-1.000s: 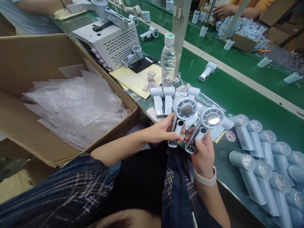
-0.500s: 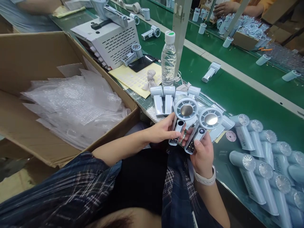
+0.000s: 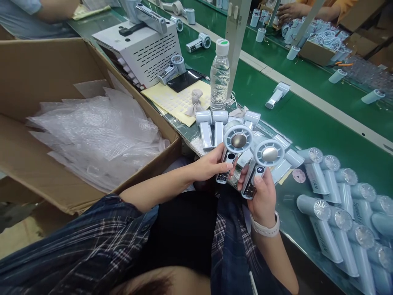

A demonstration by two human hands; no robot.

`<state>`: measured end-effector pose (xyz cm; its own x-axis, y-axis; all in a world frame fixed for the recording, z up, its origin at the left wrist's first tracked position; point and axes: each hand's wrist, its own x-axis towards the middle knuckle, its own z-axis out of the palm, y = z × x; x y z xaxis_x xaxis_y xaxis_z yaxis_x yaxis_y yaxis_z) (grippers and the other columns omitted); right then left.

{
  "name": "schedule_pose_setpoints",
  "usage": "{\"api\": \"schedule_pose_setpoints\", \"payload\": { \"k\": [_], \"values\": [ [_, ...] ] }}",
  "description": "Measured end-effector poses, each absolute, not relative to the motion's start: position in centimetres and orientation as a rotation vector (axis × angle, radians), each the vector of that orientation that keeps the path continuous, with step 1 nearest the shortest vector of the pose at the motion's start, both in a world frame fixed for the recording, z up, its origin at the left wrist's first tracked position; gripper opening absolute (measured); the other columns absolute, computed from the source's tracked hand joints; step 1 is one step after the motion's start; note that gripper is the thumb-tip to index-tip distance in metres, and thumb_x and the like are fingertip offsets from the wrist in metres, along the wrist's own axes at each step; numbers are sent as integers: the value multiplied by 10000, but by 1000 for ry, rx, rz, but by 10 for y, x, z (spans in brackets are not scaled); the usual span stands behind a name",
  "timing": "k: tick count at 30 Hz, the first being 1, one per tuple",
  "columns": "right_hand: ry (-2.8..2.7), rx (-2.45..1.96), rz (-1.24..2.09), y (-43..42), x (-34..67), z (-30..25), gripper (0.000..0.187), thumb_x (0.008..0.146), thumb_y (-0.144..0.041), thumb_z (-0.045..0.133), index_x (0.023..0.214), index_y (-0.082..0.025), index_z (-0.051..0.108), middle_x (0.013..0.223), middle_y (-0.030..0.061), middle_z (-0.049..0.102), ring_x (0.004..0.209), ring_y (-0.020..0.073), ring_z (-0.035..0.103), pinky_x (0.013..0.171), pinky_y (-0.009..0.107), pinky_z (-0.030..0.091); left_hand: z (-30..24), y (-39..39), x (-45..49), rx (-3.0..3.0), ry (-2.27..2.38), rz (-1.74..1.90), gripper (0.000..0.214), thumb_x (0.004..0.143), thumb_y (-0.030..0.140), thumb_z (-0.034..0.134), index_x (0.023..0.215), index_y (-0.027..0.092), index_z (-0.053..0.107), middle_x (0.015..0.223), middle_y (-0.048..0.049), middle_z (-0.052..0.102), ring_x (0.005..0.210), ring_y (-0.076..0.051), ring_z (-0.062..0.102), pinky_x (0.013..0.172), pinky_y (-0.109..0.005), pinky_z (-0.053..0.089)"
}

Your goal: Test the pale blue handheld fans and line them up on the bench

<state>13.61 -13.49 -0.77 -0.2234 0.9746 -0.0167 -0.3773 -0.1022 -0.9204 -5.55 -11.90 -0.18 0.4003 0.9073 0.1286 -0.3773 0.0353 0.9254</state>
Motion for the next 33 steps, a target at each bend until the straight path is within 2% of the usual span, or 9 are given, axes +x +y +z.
{"api": "schedule_pose_setpoints", "payload": {
  "k": [9, 13, 18, 23, 29, 33],
  "values": [
    [-972, -880, 1619, -135, 133, -5, 264, 872, -456, 709, 991, -237, 622, 869, 13, 670, 609, 142, 593, 478, 267, 508, -11, -121, -55, 1072, 629, 1069, 543, 850, 515, 763, 1124, 186, 429, 821, 3, 613, 667, -142, 616, 633, -274, 497],
    [-926, -932, 1654, -135, 133, -6, 244, 860, -419, 726, 1028, -266, 638, 819, 0, 672, 590, 159, 600, 475, 294, 522, -7, -122, -55, 1074, 661, 1082, 543, 825, 475, 787, 1122, 176, 444, 851, -1, 602, 684, -147, 624, 653, -290, 506],
    [-861, -929, 1651, -135, 133, -5, 244, 839, -397, 750, 1025, -270, 656, 816, -6, 678, 577, 148, 591, 465, 281, 513, -7, -120, -54, 1066, 624, 1086, 495, 857, 451, 751, 1106, 168, 430, 817, 3, 594, 656, -136, 606, 621, -274, 500],
    [-872, -903, 1662, -136, 136, -8, 235, 869, -402, 710, 1033, -253, 631, 863, 1, 676, 603, 143, 601, 480, 277, 524, -12, -120, -54, 959, 587, 1068, 573, 787, 414, 814, 1129, 195, 410, 926, -6, 600, 693, -151, 647, 649, -303, 534],
    [-840, -883, 1671, -137, 139, -11, 238, 877, -386, 676, 1062, -246, 618, 876, 4, 666, 621, 138, 601, 499, 265, 529, -10, -123, -55, 1032, 643, 1053, 492, 830, 391, 798, 1072, 186, 422, 874, -13, 620, 749, -158, 657, 679, -288, 532],
    [-873, -890, 1625, -138, 138, -9, 264, 885, -446, 669, 1020, -224, 625, 889, 20, 660, 620, 137, 590, 497, 267, 523, -10, -123, -56, 1107, 692, 1051, 491, 844, 438, 789, 1054, 186, 424, 872, -16, 628, 764, -166, 664, 691, -286, 526]
  ]
}}
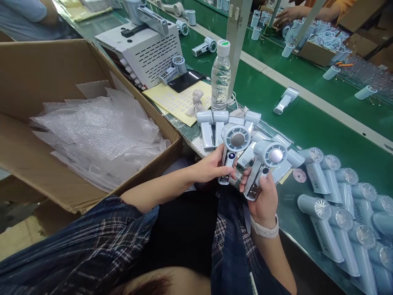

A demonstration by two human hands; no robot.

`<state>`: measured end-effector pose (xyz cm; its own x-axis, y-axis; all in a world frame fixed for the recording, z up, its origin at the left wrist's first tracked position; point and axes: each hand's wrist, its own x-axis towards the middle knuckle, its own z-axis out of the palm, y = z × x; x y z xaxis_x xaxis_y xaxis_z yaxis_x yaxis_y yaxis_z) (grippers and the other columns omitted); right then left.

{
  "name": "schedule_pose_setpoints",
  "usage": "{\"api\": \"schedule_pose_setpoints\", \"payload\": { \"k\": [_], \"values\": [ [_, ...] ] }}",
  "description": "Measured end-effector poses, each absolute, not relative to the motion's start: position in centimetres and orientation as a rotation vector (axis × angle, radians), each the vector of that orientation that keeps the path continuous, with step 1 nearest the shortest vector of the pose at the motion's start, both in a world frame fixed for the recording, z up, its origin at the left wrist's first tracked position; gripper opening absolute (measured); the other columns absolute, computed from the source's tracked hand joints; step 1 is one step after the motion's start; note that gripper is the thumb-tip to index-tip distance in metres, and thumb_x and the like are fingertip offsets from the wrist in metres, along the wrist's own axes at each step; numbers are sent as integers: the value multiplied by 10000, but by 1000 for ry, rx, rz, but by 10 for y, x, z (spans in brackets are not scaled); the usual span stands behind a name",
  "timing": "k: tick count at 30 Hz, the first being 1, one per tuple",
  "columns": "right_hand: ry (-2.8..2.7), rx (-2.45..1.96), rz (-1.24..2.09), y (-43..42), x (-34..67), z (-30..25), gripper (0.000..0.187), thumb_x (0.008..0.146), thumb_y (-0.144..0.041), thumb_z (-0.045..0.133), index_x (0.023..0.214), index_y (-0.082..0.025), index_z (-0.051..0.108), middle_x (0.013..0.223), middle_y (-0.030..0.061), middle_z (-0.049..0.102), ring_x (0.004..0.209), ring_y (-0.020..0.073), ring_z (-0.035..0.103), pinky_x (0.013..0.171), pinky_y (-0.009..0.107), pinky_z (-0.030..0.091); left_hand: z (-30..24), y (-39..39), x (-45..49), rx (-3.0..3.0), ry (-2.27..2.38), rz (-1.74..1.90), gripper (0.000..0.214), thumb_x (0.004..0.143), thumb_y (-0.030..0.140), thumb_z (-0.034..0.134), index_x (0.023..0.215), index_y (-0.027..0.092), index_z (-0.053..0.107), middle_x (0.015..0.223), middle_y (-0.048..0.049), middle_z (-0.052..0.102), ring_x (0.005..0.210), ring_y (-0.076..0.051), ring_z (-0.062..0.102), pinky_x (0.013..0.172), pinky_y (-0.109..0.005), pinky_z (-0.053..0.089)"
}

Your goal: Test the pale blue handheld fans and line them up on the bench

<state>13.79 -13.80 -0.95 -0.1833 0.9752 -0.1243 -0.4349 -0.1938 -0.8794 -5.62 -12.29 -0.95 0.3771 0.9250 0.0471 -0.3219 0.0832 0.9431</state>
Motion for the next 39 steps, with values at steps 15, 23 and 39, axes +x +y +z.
{"api": "schedule_pose_setpoints", "payload": {
  "k": [15, 23, 39],
  "values": [
    [-892, -877, 1613, -141, 137, -8, 265, 885, -450, 687, 988, -208, 654, 885, 26, 665, 619, 140, 607, 529, 290, 545, -10, -123, -58, 1149, 566, 1054, 475, 892, 462, 738, 1105, 177, 424, 874, -49, 670, 795, -198, 704, 752, -332, 544],
    [-856, -824, 1668, -139, 139, -6, 374, 898, -588, 664, 1001, -233, 611, 831, 7, 673, 525, 131, 570, 451, 264, 471, -5, -127, -50, 1051, 784, 1087, 621, 789, 459, 845, 1126, 204, 391, 1123, -84, 638, 816, -193, 722, 744, -337, 588],
    [-750, -849, 1646, -140, 139, -8, 274, 865, -490, 745, 980, -242, 731, 998, 63, 770, 951, 283, 727, 885, 504, 602, -3, -131, -55, 920, 572, 1110, 565, 874, 561, 736, 1135, 236, 355, 1002, -71, 734, 789, -227, 755, 699, -338, 596]
  ]
}}
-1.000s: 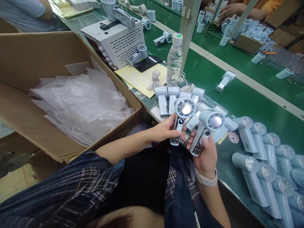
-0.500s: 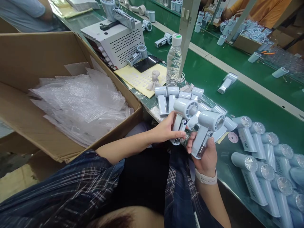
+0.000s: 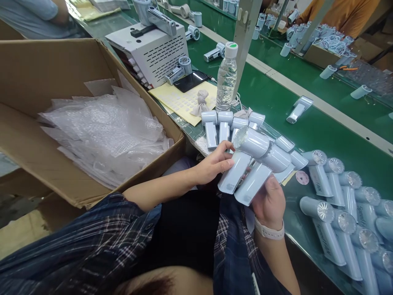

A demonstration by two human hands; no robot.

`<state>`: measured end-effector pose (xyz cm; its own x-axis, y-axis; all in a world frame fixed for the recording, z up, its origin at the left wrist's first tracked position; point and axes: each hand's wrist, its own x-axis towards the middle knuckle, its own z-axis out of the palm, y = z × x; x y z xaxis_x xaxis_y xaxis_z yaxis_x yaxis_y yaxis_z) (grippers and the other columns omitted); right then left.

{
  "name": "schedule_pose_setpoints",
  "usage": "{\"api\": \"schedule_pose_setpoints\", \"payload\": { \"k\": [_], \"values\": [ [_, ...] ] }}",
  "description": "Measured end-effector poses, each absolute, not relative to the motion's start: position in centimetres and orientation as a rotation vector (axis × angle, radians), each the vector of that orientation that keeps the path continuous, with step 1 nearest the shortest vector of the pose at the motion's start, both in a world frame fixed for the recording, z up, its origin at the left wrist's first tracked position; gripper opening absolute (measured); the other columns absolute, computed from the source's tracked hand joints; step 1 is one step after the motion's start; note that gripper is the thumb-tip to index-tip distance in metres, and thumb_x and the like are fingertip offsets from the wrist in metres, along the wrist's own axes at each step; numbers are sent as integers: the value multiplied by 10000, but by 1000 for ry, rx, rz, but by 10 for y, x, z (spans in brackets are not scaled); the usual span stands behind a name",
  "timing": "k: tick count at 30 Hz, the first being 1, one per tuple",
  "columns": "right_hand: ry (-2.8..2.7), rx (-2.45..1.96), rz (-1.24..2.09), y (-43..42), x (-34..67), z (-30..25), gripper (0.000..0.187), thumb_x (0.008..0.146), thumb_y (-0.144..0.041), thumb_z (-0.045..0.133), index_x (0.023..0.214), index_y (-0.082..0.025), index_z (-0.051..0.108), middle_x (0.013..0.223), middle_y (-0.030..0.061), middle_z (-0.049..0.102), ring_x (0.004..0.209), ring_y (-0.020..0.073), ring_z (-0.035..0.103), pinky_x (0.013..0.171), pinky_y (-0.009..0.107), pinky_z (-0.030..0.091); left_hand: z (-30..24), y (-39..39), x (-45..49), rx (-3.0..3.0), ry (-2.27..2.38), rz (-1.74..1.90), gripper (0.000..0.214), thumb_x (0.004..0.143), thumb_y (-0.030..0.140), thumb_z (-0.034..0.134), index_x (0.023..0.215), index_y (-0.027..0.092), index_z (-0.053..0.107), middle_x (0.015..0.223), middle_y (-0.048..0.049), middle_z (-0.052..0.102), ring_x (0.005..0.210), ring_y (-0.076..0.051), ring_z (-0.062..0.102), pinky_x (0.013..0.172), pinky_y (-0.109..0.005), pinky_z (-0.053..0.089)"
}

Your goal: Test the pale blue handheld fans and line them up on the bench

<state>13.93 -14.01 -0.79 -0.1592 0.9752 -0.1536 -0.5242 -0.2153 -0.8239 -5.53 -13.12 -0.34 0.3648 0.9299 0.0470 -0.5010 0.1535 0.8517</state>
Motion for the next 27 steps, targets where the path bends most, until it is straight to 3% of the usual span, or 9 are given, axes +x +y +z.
{"api": "schedule_pose_setpoints", "payload": {
  "k": [5, 9, 12, 15, 19, 22, 27],
  "values": [
    [-669, -878, 1726, -138, 133, 2, 269, 868, -478, 698, 1000, -248, 745, 983, 52, 751, 941, 268, 693, 933, 494, 574, 6, -131, -51, 760, 636, 1071, 737, 675, 484, 931, 1167, 168, 484, 894, -44, 693, 773, -188, 700, 713, -305, 567],
    [-680, -853, 1787, -138, 129, 7, 298, 865, -532, 672, 888, -243, 744, 832, 32, 699, 752, 211, 635, 742, 390, 584, 5, -130, -51, 688, 693, 1044, 687, 614, 415, 972, 1085, 145, 552, 823, -1, 643, 711, -129, 638, 697, -264, 522],
    [-724, -816, 1818, -139, 126, 8, 364, 877, -578, 633, 844, -225, 717, 767, 36, 655, 678, 189, 583, 637, 345, 539, 1, -128, -51, 658, 653, 1087, 590, 657, 441, 931, 1021, 148, 570, 855, -25, 661, 740, -143, 638, 712, -281, 526],
    [-712, -817, 1814, -139, 126, 9, 401, 865, -604, 630, 912, -213, 704, 796, 48, 655, 674, 192, 572, 610, 337, 510, -2, -126, -51, 663, 513, 1039, 501, 770, 525, 776, 1026, 146, 572, 844, -74, 698, 758, -233, 684, 711, -383, 564],
    [-679, -774, 1781, -139, 129, 7, 341, 820, -544, 711, 956, -231, 708, 851, 40, 658, 720, 198, 599, 566, 310, 493, -5, -126, -55, 717, 486, 1065, 433, 796, 409, 730, 1104, 156, 562, 949, -104, 745, 818, -291, 741, 760, -435, 579],
    [-731, -751, 1694, -139, 133, 6, 270, 843, -485, 714, 971, -248, 725, 841, 34, 679, 764, 210, 630, 607, 329, 532, -6, -127, -59, 760, 555, 1087, 522, 778, 380, 796, 1187, 177, 542, 1043, -111, 754, 884, -288, 761, 813, -421, 585],
    [-678, -791, 1541, -140, 134, 3, 337, 843, -464, 720, 1096, -241, 725, 942, 36, 731, 846, 220, 687, 810, 410, 591, -3, -128, -62, 834, 645, 1086, 610, 733, 397, 897, 1177, 169, 547, 1011, -104, 761, 910, -248, 761, 833, -362, 588]
  ]
}}
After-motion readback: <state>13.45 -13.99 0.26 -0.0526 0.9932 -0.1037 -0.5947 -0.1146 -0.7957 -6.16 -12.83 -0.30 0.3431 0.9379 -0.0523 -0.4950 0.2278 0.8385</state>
